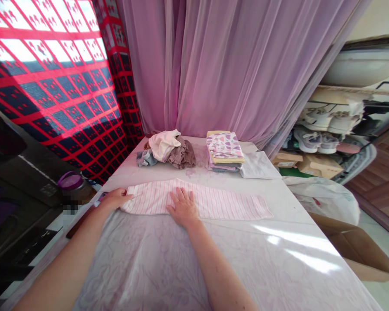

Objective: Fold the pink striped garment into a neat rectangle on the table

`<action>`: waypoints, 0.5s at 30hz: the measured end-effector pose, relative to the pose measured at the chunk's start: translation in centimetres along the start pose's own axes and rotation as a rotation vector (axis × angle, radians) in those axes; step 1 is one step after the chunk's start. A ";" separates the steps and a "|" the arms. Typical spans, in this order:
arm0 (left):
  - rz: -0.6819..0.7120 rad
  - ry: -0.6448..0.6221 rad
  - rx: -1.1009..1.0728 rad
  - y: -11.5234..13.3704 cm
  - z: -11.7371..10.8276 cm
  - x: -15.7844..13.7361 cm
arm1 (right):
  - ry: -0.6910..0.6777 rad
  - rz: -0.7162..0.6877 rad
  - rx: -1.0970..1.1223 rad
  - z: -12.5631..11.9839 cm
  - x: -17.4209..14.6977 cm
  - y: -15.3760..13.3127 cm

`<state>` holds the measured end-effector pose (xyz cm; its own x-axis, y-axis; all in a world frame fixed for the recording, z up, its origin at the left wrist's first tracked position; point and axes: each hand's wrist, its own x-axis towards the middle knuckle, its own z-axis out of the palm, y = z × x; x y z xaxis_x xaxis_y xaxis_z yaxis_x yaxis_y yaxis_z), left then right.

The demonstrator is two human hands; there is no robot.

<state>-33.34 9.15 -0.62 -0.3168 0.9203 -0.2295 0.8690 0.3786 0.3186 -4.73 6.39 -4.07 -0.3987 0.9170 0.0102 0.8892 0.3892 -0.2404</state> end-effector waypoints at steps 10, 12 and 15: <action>-0.029 0.022 -0.357 0.9 1.0 -1.2 | 0.018 0.009 0.013 0.0 -0.2 0.0; -0.027 -0.002 -0.462 0.9 1.3 -1.5 | 0.020 0.013 0.016 0.0 -0.3 -0.1; -0.003 -0.068 -0.577 1.3 1.3 -2.0 | 0.027 0.015 0.018 -0.1 -0.3 -0.1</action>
<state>-31.09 7.63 -0.94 -0.2772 0.9179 -0.2840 0.5146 0.3914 0.7629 -4.69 6.08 -3.98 -0.3790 0.9248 0.0330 0.8908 0.3742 -0.2577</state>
